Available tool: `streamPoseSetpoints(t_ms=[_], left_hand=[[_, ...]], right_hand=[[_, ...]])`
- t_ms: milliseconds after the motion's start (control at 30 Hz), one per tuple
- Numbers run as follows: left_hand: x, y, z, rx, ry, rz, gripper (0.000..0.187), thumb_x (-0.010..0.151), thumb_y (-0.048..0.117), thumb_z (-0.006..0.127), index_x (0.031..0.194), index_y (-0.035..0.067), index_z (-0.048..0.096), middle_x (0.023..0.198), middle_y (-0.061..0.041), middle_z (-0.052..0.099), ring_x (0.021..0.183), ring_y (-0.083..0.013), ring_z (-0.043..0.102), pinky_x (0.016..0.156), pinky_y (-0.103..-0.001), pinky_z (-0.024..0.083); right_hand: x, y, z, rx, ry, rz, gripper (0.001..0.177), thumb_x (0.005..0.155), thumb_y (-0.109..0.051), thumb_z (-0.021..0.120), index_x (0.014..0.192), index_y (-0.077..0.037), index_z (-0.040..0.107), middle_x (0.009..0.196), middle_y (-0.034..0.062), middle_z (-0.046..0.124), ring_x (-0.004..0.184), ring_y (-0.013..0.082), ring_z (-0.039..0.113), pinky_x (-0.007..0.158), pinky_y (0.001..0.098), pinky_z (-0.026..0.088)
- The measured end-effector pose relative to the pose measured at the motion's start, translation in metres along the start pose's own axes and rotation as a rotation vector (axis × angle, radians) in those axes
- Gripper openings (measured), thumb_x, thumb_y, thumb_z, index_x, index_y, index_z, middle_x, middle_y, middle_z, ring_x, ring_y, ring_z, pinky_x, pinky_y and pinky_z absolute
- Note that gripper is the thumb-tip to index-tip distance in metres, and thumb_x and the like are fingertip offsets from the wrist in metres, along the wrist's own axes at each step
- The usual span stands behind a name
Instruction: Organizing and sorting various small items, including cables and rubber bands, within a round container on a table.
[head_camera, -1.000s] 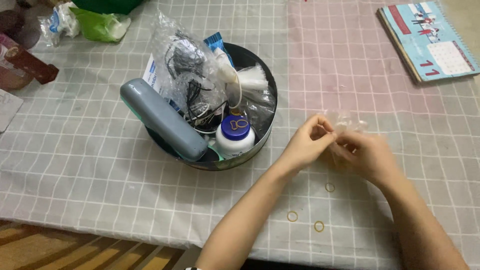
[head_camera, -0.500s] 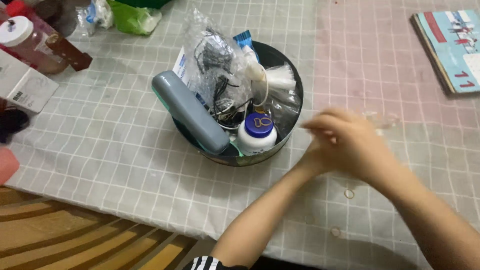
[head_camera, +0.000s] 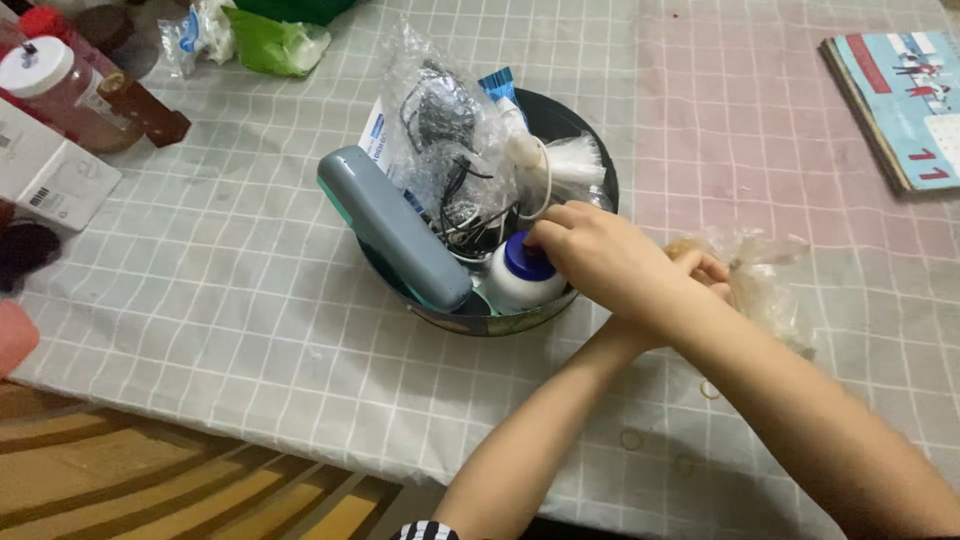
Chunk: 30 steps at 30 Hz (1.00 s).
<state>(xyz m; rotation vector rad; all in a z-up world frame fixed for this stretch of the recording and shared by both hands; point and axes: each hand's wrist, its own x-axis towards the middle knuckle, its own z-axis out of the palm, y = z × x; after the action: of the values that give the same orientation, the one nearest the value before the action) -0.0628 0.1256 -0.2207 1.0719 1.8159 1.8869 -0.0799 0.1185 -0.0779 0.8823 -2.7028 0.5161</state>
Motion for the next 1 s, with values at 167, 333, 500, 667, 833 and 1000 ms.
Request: streamPoseSetpoints(t_ms=[167, 333, 500, 667, 833, 1000], left_hand=[[-0.002, -0.015, -0.003, -0.149, -0.058, -0.059, 0.03, 0.097, 0.023, 0.068, 0.12, 0.008, 0.057, 0.114, -0.008, 0.065, 0.106, -0.016, 0.062, 0.098, -0.033, 0.05], [-0.002, -0.058, -0.003, 0.32, 0.068, 0.236, 0.057, 0.093, 0.014, 0.067, 0.143, -0.006, 0.048, 0.143, -0.022, 0.052, 0.135, -0.0311, 0.049, 0.113, -0.041, 0.036], [0.003, 0.0, -0.018, 0.808, -0.051, 0.131, 0.035, 0.09, 0.019, 0.067, 0.124, 0.007, 0.066, 0.124, -0.011, 0.07, 0.118, -0.0243, 0.067, 0.104, -0.038, 0.051], [0.001, 0.028, -0.021, 0.177, 0.065, -0.245, 0.028, 0.09, 0.02, 0.062, 0.113, 0.009, 0.072, 0.096, -0.01, 0.077, 0.089, -0.0232, 0.076, 0.084, -0.037, 0.059], [-0.002, 0.03, -0.023, 0.19, 0.075, -0.301, 0.029, 0.088, 0.027, 0.066, 0.108, 0.009, 0.075, 0.093, -0.01, 0.078, 0.085, -0.0206, 0.075, 0.079, -0.034, 0.058], [-0.001, 0.049, -0.029, 0.27, 0.066, -0.36, 0.041, 0.079, 0.042, 0.081, 0.096, 0.005, 0.076, 0.09, -0.01, 0.078, 0.081, -0.0173, 0.074, 0.076, -0.031, 0.058]], right_hand=[[0.001, 0.003, -0.002, -0.057, -0.012, 0.027, 0.01, 0.088, -0.009, 0.069, 0.097, -0.005, 0.07, 0.097, 0.0126, 0.069, 0.094, 0.0329, 0.068, 0.086, 0.0423, 0.056], [-0.04, 0.009, -0.035, 0.319, 0.164, 0.339, 0.019, 0.086, -0.005, 0.073, 0.104, -0.009, 0.073, 0.097, 0.0068, 0.076, 0.089, 0.0168, 0.076, 0.082, 0.0316, 0.06], [-0.136, 0.045, -0.043, 0.573, 0.279, 0.645, 0.014, 0.095, -0.004, 0.067, 0.108, -0.002, 0.069, 0.101, 0.0069, 0.074, 0.095, 0.012, 0.072, 0.085, 0.0287, 0.06], [-0.197, 0.07, -0.017, 0.615, 0.366, 0.836, 0.013, 0.098, -0.005, 0.066, 0.11, -0.002, 0.069, 0.103, 0.0064, 0.074, 0.094, 0.0117, 0.071, 0.085, 0.027, 0.057], [-0.184, 0.042, -0.024, 0.153, 0.232, 0.818, 0.019, 0.093, -0.004, 0.069, 0.111, -0.004, 0.076, 0.099, 0.0083, 0.075, 0.08, 0.0149, 0.07, 0.075, 0.0304, 0.057], [-0.193, 0.05, -0.017, 0.292, 0.233, 0.717, 0.027, 0.094, -0.004, 0.066, 0.121, -0.004, 0.071, 0.107, 0.01, 0.075, 0.094, 0.0156, 0.072, 0.082, 0.0307, 0.058]])
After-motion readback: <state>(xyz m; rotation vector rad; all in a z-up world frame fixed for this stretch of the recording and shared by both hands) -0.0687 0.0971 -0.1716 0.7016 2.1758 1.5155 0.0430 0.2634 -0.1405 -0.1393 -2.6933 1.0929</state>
